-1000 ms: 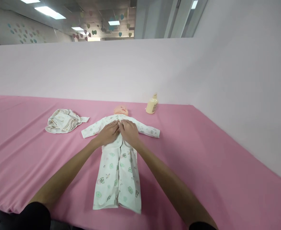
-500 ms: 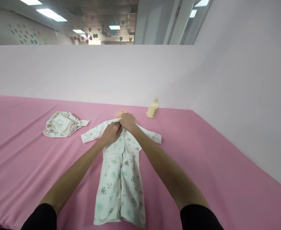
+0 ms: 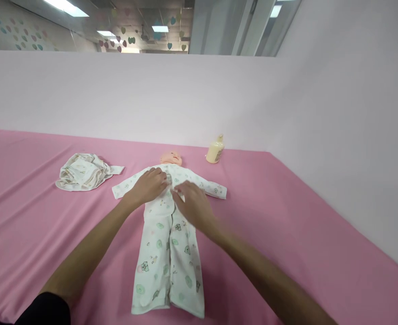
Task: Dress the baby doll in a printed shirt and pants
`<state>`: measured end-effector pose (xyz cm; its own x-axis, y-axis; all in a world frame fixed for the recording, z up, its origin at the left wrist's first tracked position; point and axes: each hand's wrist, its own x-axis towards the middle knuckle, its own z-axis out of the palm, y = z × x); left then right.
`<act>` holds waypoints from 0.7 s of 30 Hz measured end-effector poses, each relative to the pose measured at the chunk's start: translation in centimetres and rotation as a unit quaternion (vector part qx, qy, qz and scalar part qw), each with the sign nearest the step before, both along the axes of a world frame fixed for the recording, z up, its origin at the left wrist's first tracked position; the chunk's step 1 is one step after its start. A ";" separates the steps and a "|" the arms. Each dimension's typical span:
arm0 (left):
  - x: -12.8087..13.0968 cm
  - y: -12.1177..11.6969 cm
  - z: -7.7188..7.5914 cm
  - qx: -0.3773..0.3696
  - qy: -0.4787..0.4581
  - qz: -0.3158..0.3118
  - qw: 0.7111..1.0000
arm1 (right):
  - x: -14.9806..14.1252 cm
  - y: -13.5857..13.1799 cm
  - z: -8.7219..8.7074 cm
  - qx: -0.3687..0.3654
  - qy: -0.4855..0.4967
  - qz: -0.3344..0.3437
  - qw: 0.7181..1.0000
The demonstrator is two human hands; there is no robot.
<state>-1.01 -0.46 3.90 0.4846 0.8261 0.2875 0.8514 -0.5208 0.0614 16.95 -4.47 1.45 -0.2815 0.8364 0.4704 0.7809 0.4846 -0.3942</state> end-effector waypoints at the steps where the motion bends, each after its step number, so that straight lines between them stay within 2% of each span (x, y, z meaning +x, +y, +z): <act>1: 0.2 -1.0 0.4 0.000 0.007 -0.001 1.000 | 0.4 -2.1 -0.5 -0.027 0.010 0.032 0.999; 3: 0.7 -3.2 0.9 -0.019 0.022 -0.023 0.999 | 0.9 -5.6 -1.4 -0.062 -0.002 0.098 0.993; 4: 1.0 -4.2 1.1 -0.024 0.039 -0.034 0.998 | 1.0 -6.8 -1.9 -0.053 -0.012 0.115 0.992; 6: 1.6 -5.7 1.1 -0.033 0.077 -0.049 0.995 | 1.0 -8.0 -2.7 -0.007 -0.031 0.127 0.991; 8: 2.2 -6.4 0.7 -0.030 0.114 -0.040 0.992 | 0.8 -8.0 -3.4 0.039 -0.054 0.105 0.992; 13: 3.0 -6.1 -0.9 -0.003 0.154 -0.012 0.988 | 0.7 -7.2 -4.9 0.088 -0.129 0.007 0.988; 17: 3.5 -5.4 -1.7 0.081 0.137 0.008 0.987 | 0.6 -7.2 -5.8 0.059 -0.128 0.015 0.990; 21: 4.2 -3.7 -1.6 0.119 0.125 -0.004 0.985 | 0.4 -6.6 -5.5 0.007 -0.086 0.022 0.996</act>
<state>3.18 -4.13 2.30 0.5710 0.7462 0.3424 0.8203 -0.5017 -0.2746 17.32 -11.08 -4.04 -0.3951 0.8148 0.4243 0.8142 0.5245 -0.2490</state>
